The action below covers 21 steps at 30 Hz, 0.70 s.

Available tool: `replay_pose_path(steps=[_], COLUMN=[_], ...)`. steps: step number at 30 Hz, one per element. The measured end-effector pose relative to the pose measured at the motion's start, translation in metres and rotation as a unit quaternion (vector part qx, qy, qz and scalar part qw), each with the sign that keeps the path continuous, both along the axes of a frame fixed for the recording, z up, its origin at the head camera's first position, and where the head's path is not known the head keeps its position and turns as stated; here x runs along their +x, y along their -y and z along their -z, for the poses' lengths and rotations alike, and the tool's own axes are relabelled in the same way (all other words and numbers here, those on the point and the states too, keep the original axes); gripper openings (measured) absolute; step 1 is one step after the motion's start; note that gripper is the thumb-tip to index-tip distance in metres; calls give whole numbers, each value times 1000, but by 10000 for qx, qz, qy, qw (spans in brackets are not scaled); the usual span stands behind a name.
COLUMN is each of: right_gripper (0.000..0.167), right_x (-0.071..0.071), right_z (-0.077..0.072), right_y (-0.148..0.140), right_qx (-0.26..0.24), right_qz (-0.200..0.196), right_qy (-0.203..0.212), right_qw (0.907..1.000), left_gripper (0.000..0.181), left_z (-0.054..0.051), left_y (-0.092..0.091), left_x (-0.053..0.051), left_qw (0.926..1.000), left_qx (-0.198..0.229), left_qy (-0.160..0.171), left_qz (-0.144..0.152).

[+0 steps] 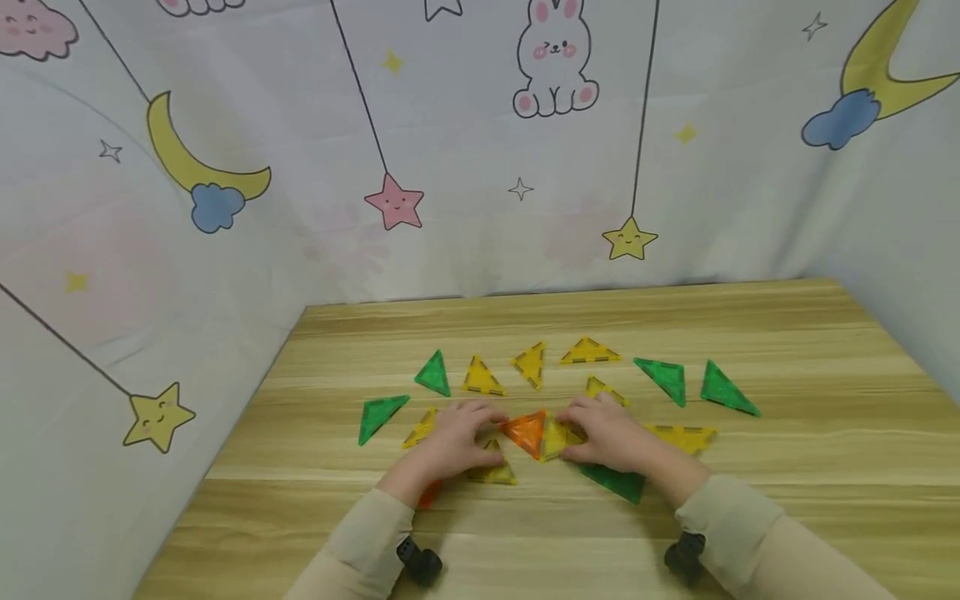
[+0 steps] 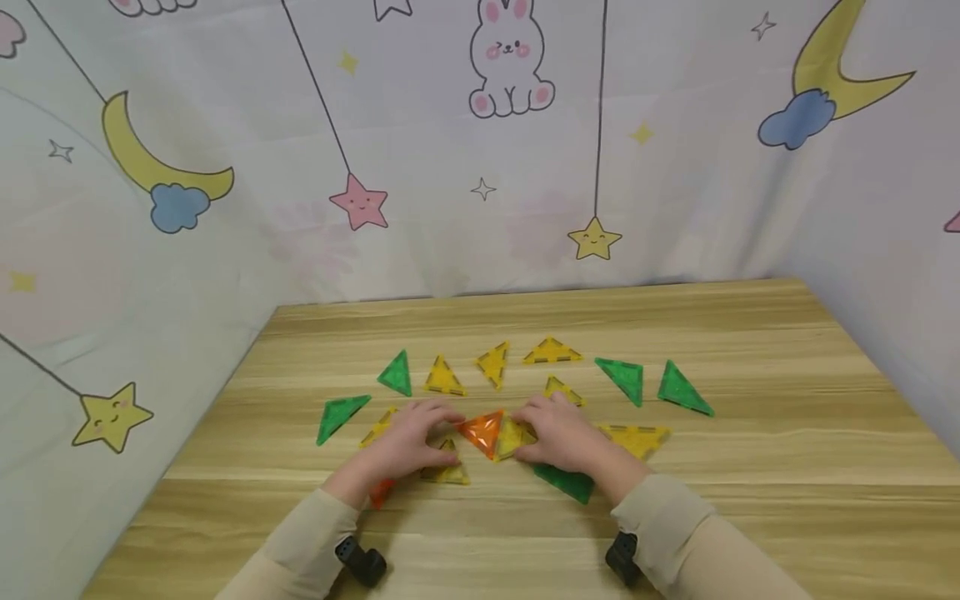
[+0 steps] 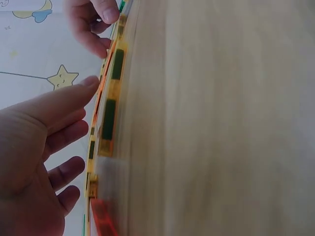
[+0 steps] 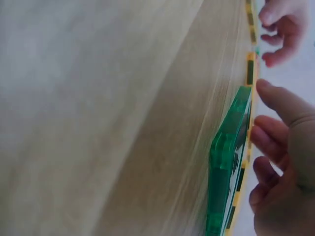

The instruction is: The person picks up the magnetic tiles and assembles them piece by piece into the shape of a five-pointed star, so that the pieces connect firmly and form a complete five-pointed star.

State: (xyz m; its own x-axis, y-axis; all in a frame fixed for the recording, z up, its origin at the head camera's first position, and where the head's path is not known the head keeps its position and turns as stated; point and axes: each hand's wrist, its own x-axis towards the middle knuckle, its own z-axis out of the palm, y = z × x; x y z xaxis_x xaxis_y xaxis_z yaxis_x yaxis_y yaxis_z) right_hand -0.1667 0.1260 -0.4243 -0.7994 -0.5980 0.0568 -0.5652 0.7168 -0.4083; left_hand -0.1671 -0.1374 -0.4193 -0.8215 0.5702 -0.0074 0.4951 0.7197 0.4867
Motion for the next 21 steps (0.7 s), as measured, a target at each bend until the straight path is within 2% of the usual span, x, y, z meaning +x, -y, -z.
replay_pose_path(steps=[6,13,17,21], right_gripper=[47,51,50,51], right_x=[-7,-14,-15,-16], right_z=[-2,-6,-7,-4], right_y=[2,8,10,13], right_qx=[-97,34,63,131], right_qz=[-317,-831,-938,-863], right_qy=[-3,289,436,461], right_qw=[9995,9961,9946,9951], left_gripper=[42,35,33,33], left_z=[-3,-2,-1,0], left_y=[14,17,15,12], left_x=[5,5,4,1], left_qw=[9998,9994,9995,9994], left_qx=[111,-175,-236,-301], left_qy=[142,123,84,-67], left_qz=[94,290,214,137])
